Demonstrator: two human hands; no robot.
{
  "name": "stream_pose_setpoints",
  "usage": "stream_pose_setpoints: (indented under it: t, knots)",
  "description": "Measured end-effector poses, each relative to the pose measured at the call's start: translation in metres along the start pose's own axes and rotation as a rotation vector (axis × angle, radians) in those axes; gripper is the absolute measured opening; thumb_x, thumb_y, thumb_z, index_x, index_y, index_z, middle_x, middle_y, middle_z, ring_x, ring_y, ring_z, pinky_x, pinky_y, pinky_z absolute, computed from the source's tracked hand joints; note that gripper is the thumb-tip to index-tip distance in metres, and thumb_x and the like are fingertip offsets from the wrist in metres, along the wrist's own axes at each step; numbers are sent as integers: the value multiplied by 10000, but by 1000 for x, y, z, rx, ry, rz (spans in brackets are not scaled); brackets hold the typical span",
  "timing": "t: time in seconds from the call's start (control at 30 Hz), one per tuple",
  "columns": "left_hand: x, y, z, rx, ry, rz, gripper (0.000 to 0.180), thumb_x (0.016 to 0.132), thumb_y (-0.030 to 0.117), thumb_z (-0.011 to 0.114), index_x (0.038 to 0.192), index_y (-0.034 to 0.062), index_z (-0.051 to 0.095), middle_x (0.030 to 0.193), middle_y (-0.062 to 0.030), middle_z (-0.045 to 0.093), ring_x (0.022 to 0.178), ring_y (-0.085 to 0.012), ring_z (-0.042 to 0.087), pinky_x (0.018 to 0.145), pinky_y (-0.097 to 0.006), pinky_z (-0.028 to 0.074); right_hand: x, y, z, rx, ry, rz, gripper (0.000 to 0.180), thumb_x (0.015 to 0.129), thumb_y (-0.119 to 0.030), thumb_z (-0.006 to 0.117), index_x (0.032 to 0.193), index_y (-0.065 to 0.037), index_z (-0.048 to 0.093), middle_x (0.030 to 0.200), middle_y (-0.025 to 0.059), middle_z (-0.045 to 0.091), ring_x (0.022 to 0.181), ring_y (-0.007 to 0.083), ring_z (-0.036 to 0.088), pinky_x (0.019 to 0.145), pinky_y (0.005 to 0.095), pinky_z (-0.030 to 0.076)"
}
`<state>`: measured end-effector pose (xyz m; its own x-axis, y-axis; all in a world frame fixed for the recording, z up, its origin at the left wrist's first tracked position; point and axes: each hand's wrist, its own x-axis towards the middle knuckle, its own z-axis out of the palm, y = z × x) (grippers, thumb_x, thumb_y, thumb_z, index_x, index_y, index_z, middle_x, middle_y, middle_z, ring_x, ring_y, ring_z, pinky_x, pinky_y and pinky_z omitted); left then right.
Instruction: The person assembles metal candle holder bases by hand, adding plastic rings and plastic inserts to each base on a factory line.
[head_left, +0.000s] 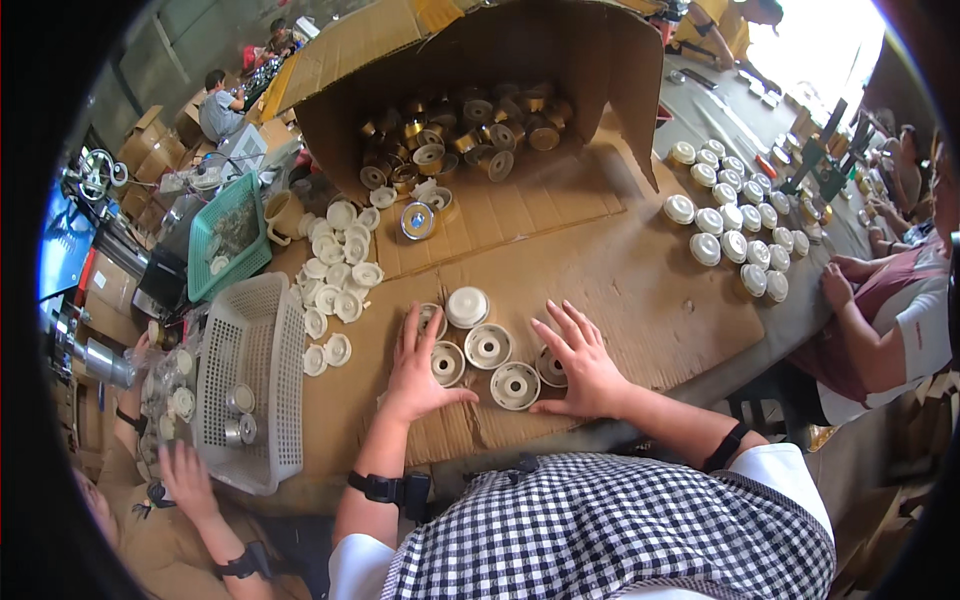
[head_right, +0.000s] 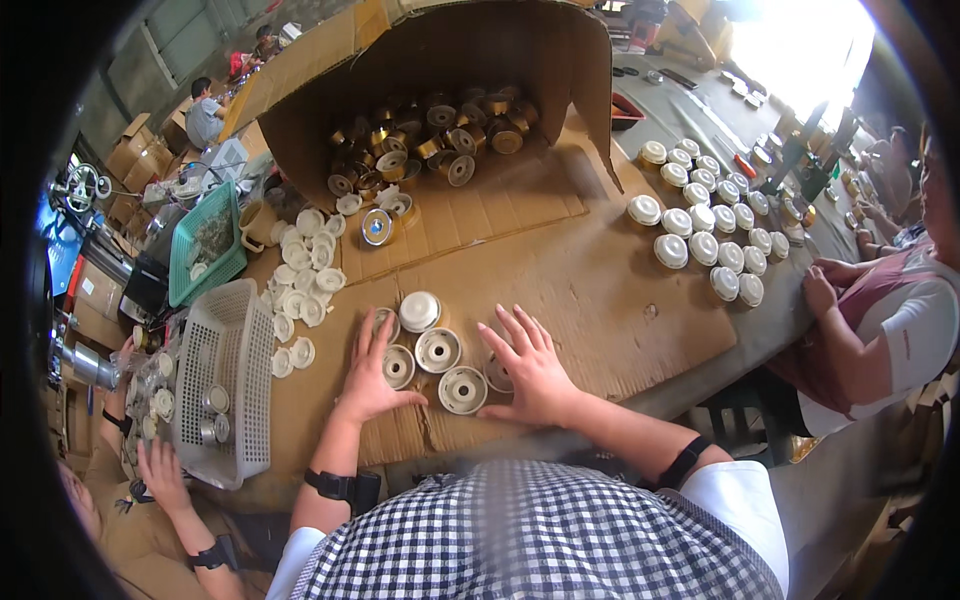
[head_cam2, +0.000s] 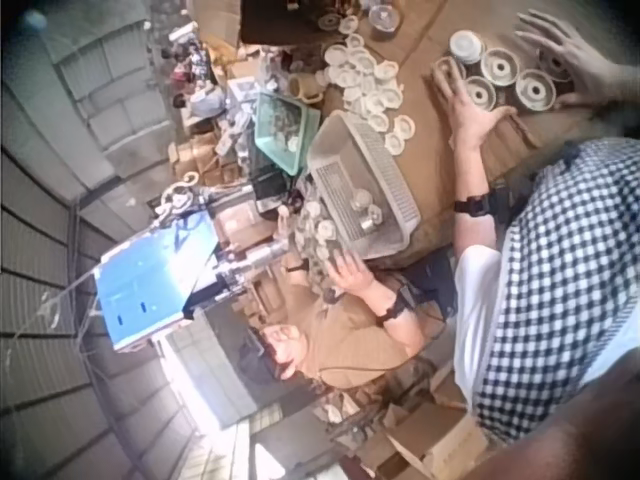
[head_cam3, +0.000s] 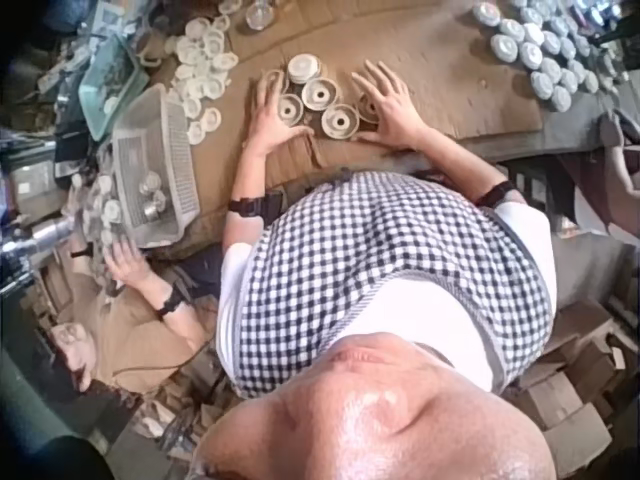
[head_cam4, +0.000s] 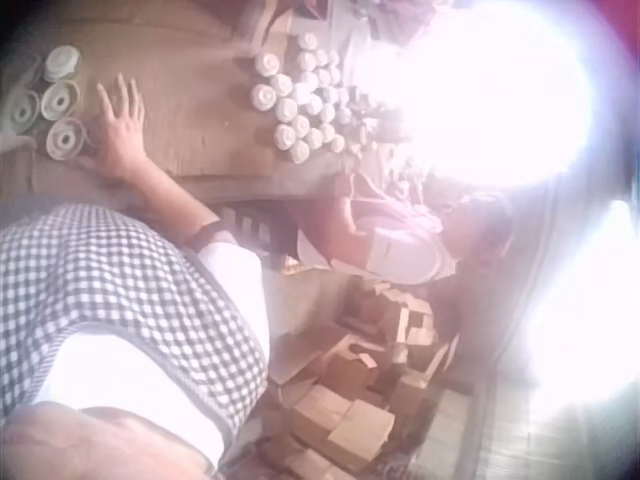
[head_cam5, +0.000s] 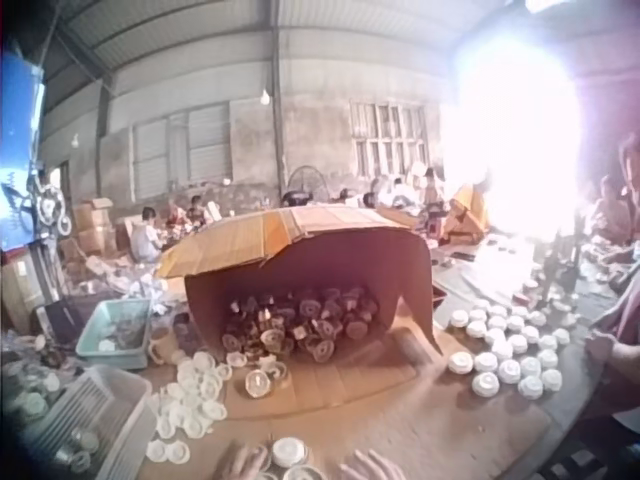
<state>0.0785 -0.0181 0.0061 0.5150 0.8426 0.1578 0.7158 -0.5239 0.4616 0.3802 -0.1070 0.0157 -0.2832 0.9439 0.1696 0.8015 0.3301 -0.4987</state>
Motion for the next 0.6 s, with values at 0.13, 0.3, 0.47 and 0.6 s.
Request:
stream_pose_setpoints:
  t: [0.13,0.3,0.47,0.6]
  knots:
    - [3,14,11,-14,-7,-54,1399,514,543,959,1622,152,199,1667,-233,122,1517,-458,206,1200,-574,277,39,13,-11,239,11,-100,995,812,-538,773,1581,-109,308,1639,249,222,1509,473,193,1198,602,229]
    - [22,32,25,16,-26,-4,1337,599,541,922,1628,141,167,1681,-214,67,1524,-446,189,1205,-567,274,124,31,2,153,-86,-254,520,1027,-375,550,1503,-174,485,1605,92,391,1468,448,306,1186,566,282]
    - [16,29,23,-110,-39,32,1349,592,518,933,1633,152,157,1689,-177,74,1518,-438,214,1208,-556,276,155,32,7,-13,-167,-165,378,1000,-284,591,1351,-150,632,1460,37,570,1396,342,444,1164,505,337]
    - [0,31,7,-113,5,42,1267,610,529,927,1607,129,255,1676,-158,158,1525,-409,227,1213,-516,308,137,86,-3,-71,47,-225,377,931,-155,653,1300,-74,638,1346,145,633,1224,377,590,1054,477,469]
